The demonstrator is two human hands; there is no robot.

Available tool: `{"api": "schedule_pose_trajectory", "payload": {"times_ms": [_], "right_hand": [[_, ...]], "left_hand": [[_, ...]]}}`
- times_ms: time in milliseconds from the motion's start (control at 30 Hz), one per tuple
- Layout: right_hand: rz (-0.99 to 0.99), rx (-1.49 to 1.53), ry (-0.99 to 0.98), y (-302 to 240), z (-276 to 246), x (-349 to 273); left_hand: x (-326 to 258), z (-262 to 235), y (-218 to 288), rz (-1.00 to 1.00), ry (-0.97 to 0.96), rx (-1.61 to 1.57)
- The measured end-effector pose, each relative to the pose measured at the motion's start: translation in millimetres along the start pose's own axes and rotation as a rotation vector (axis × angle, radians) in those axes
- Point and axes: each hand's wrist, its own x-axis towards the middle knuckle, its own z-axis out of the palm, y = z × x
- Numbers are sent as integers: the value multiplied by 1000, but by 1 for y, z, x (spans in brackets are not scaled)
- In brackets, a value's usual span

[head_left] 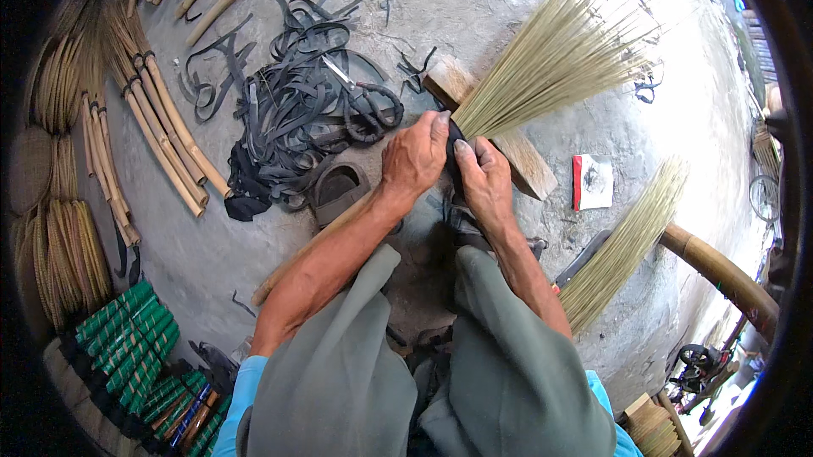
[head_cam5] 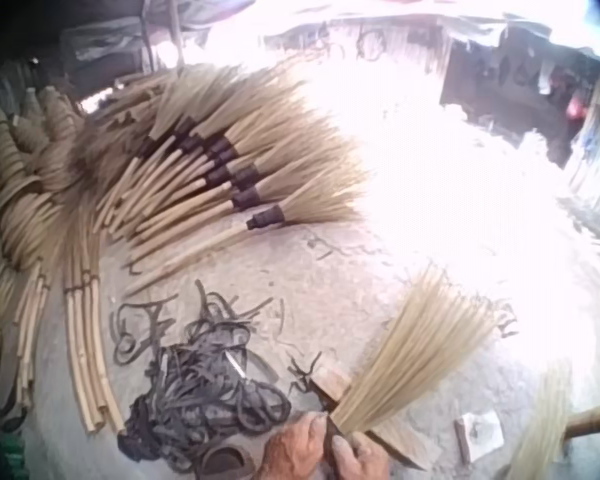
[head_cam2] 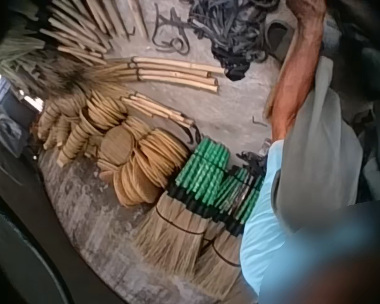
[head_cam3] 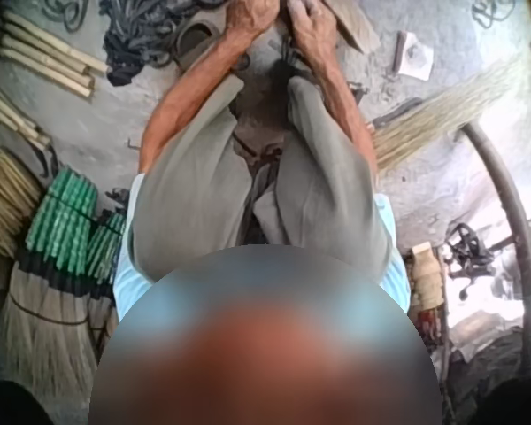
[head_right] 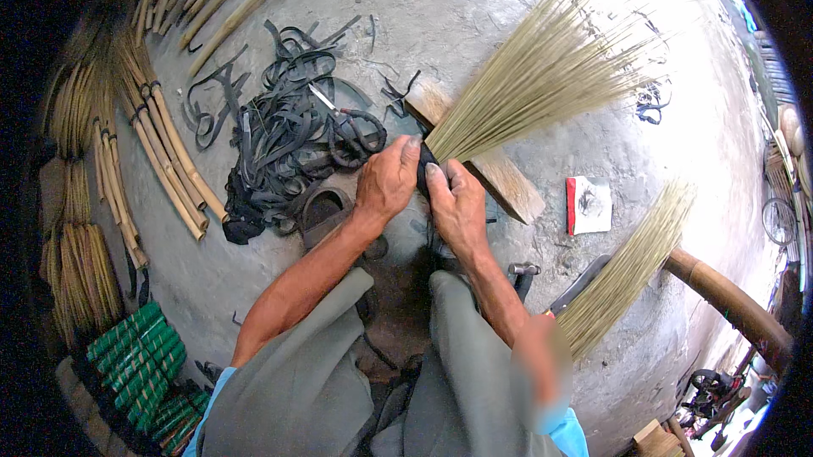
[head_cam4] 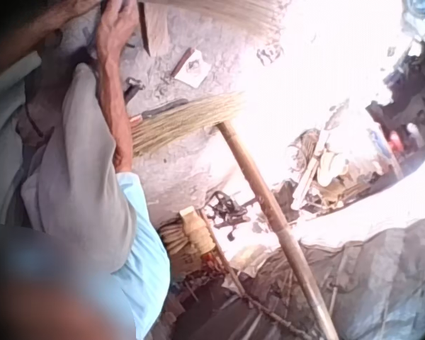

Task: The person sits on the floor and wraps a black rubber strip around the base of a broom head to secure the bristles. They repeatedly wrap and tighten the strip, then use a hammer to tap it into place.

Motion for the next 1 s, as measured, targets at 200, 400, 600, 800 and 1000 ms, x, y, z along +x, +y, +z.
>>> {"api": "schedule_pose_trajectory", "payload": {"times_ms": [200, 400, 600, 800, 1000], "right_hand": [[309, 391, -56, -13, 3, -15], [26, -107, -17, -3, 5, 9], [-57, -210, 19, 2, 15, 19], [287, 339, -69, -14, 21, 6], [492, 705, -88, -24, 20, 2]], "left_hand": [[12, 11, -23, -13, 130, -40], [32, -5, -33, 103, -37, -199], [11, -8, -15, -36, 7, 15], [18, -6, -17, -56, 127, -16], [19, -1, -27, -23, 166, -63]]}}
